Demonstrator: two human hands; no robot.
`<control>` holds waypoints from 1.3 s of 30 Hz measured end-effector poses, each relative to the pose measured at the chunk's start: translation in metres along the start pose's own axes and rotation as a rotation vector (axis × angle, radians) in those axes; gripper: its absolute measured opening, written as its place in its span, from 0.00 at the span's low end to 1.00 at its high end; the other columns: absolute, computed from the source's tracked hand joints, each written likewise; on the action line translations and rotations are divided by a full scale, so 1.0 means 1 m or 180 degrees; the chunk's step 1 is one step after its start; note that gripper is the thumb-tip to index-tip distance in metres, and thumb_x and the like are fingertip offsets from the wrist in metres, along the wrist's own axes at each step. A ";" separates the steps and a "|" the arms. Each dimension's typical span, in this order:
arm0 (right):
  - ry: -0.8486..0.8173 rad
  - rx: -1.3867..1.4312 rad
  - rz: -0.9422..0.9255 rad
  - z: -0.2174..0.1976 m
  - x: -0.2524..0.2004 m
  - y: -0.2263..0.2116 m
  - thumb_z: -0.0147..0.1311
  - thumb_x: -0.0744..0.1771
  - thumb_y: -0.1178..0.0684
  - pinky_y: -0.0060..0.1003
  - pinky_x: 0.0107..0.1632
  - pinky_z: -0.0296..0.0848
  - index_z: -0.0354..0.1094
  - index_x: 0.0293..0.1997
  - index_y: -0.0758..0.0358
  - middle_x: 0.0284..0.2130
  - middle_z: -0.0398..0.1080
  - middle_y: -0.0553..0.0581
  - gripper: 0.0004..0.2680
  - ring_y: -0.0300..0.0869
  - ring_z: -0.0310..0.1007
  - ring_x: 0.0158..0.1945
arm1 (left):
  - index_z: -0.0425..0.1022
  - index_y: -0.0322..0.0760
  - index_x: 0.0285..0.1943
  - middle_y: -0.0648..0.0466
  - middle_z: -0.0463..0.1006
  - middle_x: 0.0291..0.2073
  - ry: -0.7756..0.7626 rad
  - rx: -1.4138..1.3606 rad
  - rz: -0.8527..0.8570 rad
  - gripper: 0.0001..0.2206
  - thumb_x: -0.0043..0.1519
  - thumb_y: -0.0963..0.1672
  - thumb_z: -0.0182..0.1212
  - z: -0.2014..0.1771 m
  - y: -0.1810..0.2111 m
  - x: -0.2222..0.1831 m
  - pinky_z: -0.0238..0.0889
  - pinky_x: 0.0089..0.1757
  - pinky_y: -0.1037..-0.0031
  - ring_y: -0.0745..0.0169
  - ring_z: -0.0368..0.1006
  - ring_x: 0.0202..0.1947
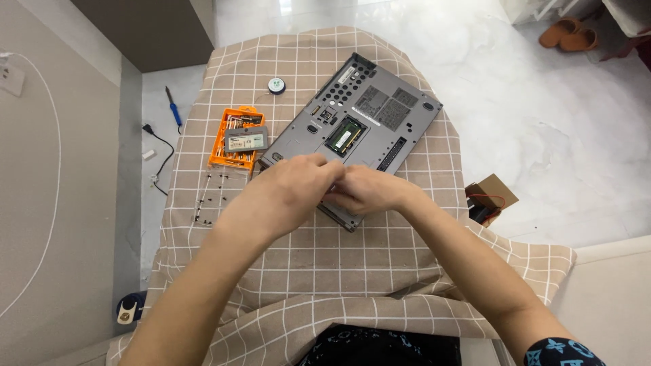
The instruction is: The person repairs or disassembles a laptop using a screwdriver.
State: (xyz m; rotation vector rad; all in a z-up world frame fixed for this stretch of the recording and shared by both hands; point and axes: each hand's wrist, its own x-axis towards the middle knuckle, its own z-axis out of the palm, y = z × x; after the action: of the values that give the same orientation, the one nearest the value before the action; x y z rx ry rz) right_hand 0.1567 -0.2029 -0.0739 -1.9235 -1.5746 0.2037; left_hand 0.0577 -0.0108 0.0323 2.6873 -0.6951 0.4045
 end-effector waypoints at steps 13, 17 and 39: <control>0.1131 0.0537 0.0102 0.013 -0.002 0.000 0.64 0.63 0.56 0.35 0.34 0.80 0.77 0.37 0.59 0.31 0.80 0.54 0.03 0.42 0.82 0.30 | 0.80 0.41 0.39 0.47 0.82 0.31 -0.1065 0.0924 -0.1077 0.21 0.66 0.59 0.59 -0.006 0.014 0.017 0.75 0.32 0.60 0.48 0.81 0.33; 0.0385 0.0359 0.0331 -0.005 0.000 0.007 0.68 0.64 0.53 0.40 0.34 0.78 0.75 0.42 0.65 0.27 0.76 0.59 0.09 0.48 0.80 0.28 | 0.78 0.38 0.44 0.47 0.82 0.38 -0.0491 0.0180 -0.0257 0.12 0.58 0.48 0.61 -0.013 0.003 0.006 0.75 0.35 0.58 0.46 0.81 0.35; 0.0595 0.0436 0.0280 0.011 -0.004 0.020 0.58 0.63 0.62 0.36 0.33 0.77 0.75 0.37 0.66 0.30 0.77 0.60 0.04 0.45 0.78 0.27 | 0.75 0.36 0.38 0.45 0.77 0.31 0.0019 0.0427 -0.0682 0.03 0.63 0.41 0.59 0.019 0.013 0.005 0.75 0.32 0.59 0.43 0.80 0.32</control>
State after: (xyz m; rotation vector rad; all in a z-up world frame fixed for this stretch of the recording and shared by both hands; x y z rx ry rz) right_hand 0.1667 -0.2038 -0.0946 -1.8499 -1.3220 0.1594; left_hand 0.0588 -0.0307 0.0195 2.8474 -0.3842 0.4159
